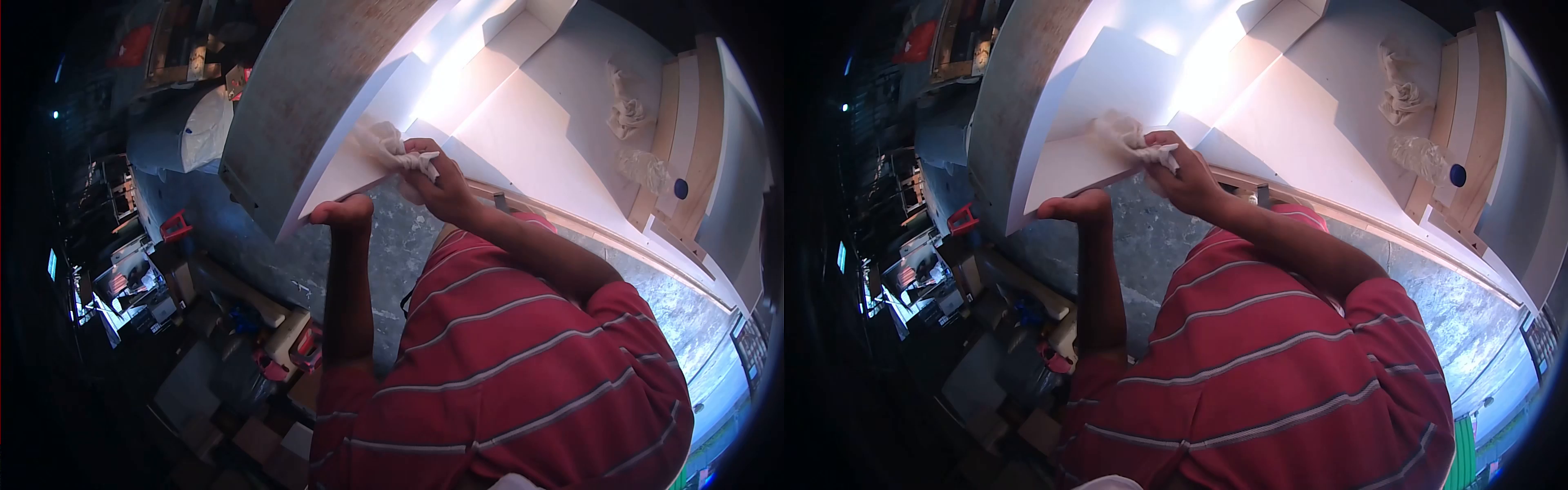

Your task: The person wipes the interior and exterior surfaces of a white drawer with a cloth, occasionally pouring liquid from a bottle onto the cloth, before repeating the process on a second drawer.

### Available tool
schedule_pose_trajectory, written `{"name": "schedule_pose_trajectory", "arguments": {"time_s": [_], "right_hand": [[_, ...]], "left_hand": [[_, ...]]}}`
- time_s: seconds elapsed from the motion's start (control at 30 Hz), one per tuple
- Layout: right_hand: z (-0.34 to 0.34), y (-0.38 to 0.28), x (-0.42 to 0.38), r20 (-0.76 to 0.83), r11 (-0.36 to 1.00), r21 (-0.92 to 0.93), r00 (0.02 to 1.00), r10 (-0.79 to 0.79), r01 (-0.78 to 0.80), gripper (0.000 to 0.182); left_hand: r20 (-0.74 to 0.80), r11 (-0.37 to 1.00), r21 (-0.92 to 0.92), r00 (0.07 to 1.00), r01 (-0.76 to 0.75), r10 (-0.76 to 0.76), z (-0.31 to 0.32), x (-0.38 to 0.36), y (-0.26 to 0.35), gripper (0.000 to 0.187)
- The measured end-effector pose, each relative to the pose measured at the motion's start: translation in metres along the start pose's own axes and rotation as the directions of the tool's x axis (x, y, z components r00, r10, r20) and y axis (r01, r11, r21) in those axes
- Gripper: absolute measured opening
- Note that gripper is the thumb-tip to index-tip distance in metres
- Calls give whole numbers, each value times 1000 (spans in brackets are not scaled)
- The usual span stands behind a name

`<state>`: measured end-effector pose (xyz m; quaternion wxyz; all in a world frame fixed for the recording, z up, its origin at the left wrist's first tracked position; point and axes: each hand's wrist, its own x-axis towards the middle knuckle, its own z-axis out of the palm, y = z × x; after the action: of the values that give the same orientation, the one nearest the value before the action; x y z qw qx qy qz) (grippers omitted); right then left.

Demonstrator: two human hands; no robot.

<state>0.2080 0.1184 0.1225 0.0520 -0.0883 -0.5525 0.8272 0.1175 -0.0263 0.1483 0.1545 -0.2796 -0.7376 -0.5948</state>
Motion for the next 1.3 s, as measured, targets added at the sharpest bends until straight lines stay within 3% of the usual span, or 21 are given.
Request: {"name": "schedule_pose_trajectory", "arguments": {"time_s": [0.1, 0.17, 0.2, 0.23, 0.3, 0.43, 0.5, 0.57, 0.63, 0.67, 0.73, 0.8, 0.83, 0.87, 0.9, 0.93, 1.0, 1.1, 1.13, 1.23, 1.3], "right_hand": [[-1, 6, 0, -38, 995, 22, 995, 96, -96, 28], [9, -10, -9, -37, 990, 34, 990, -139, 140, 28], [9, -17, -10, 8, 996, 79, 999, -44, 43, 27], [6, -12, -9, 6, 996, 79, 999, -42, 42, 27], [-3, 6, -4, -42, 997, 12, 996, 72, -72, 23], [2, 11, -8, -78, 998, 4, 995, 60, -60, 22], [12, -16, -12, -25, 997, 41, 998, -58, 59, 22], [6, -4, -7, -16, 999, 53, 1000, -2, 3, 23], [-5, 18, 0, -95, 998, -61, 995, -18, 12, 24], [-7, 22, -1, -88, 997, 44, 994, 71, -67, 26], [0, 7, -8, -70, 999, 28, 997, 23, -22, 26], [13, -11, -13, -40, 996, 47, 997, -72, 74, 27], [11, -8, -14, -45, 996, 49, 997, -68, 70, 27], [8, 0, -12, -34, 996, 1, 995, -89, 89, 26], [5, 7, -10, -22, 993, -44, 994, -108, 107, 26], [-6, 14, -5, -28, 993, -39, 994, -109, 108, 26], [-39, 32, 3, -12, 954, -114, 960, 279, -279, 24], [-57, 86, 0, -164, 967, 37, 953, 256, -254, 23], [-56, 78, -2, -167, 962, 70, 948, 273, -264, 25], [-42, 67, -2, -247, 984, 65, 953, 175, -164, 25], [-28, 49, -5, -172, 992, -12, 977, 125, -129, 25]], "left_hand": [[-25, 1000, 6, 1000, -1, 1, 3, 4, 4, 90], [-45, 1000, 17, 999, 14, -13, 5, 5, 11, 89], [-51, 999, 27, 998, 23, -22, 6, 5, 14, 89], [-57, 999, 32, 998, 27, -25, 8, 6, 15, 88], [-74, 999, 43, 997, 32, -28, 9, 8, 18, 87], [-123, 996, 70, 991, 56, -47, 19, 15, 34, 86], [-147, 992, 88, 986, 87, -73, 23, 18, 48, 85], [-154, 993, 84, 985, 86, -72, 21, 17, 39, 85], [-193, 993, 69, 978, 95, -81, 19, 17, 32, 85], [-226, 992, 59, 970, 110, -94, 19, 17, 30, 85], [-399, 962, -41, 878, 272, -265, 23, 14, 36, 86], [-540, 834, -268, 642, 482, -544, 33, 19, 53, 86], [-537, 832, -267, 642, 487, -548, 23, 11, 41, 86], [-398, 960, -48, 876, 277, -272, 5, 2, 18, 85], [-175, 993, 119, 984, -6, 26, -6, -3, 6, 84], [-120, 991, 118, 989, -68, 82, -10, -4, 4, 84], [-184, 994, 106, 983, -7, 26, -9, -1, 10, 84], [-218, 994, 111, 976, 4, 20, -6, 1, 14, 85], [-220, 993, 115, 975, 7, 19, -7, 1, 15, 86], [-228, 993, 120, 973, 12, 16, -6, 0, 15, 86], [-230, 993, 119, 973, 12, 15, -6, 0, 15, 87]]}}
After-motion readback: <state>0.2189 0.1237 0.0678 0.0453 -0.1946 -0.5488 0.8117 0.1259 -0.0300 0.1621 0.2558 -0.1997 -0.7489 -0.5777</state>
